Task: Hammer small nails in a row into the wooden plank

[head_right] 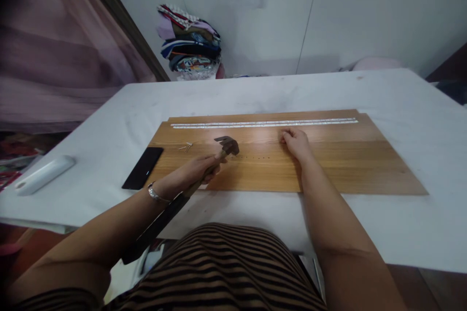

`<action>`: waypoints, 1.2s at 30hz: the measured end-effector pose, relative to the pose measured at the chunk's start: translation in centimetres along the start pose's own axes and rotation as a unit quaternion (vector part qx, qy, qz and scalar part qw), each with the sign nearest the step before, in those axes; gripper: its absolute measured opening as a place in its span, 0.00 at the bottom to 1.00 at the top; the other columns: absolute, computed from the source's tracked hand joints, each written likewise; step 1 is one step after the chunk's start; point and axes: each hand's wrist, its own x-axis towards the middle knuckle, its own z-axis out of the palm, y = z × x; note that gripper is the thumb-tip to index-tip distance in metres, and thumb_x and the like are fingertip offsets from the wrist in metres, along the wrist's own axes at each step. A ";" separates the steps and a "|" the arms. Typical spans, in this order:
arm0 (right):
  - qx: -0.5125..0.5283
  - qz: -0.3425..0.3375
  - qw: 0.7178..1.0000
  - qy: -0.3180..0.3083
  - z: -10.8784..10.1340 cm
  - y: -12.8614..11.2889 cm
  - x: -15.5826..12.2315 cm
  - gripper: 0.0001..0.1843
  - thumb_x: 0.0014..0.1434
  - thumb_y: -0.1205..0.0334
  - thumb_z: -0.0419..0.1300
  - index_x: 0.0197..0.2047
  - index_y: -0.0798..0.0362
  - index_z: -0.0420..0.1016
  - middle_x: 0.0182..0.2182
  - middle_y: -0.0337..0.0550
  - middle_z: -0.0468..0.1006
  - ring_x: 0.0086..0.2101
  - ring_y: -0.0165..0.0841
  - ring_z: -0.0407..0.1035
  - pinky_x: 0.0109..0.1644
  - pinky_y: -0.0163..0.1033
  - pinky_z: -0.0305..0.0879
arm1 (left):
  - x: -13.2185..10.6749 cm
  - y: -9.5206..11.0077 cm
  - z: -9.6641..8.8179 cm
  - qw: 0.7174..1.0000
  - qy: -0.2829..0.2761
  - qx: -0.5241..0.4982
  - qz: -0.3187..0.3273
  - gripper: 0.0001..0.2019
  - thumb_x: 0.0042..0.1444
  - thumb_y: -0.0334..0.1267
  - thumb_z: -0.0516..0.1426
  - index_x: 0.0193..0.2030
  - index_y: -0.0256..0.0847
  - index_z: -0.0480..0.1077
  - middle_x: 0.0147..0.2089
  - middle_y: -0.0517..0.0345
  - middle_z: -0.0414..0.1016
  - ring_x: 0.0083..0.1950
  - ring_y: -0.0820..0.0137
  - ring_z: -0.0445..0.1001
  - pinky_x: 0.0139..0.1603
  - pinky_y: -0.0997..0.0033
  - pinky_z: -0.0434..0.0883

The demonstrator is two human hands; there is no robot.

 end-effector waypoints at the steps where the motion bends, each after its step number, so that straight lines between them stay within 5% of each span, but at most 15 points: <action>1: -0.001 0.000 1.000 0.000 0.0 0.0 0.0 0.11 0.49 0.61 0.57 0.34 0.54 0.76 0.21 0.37 0.75 0.23 0.29 0.69 0.32 0.35 0.67 | 0.0 0.1 0.0 1.000 -0.001 0.002 0.003 0.27 0.59 0.62 0.52 0.50 0.38 0.68 0.26 0.61 0.63 0.21 0.80 0.55 0.20 0.76 0.51; 36: -0.006 -0.008 1.000 -0.003 0.0 0.5 0.4 0.08 0.51 0.60 0.58 0.34 0.53 0.76 0.20 0.37 0.76 0.23 0.30 0.70 0.31 0.35 0.68 | 0.2 -0.2 0.0 1.000 0.005 -0.008 0.007 0.27 0.59 0.61 0.53 0.51 0.37 0.69 0.26 0.62 0.62 0.20 0.80 0.56 0.18 0.76 0.51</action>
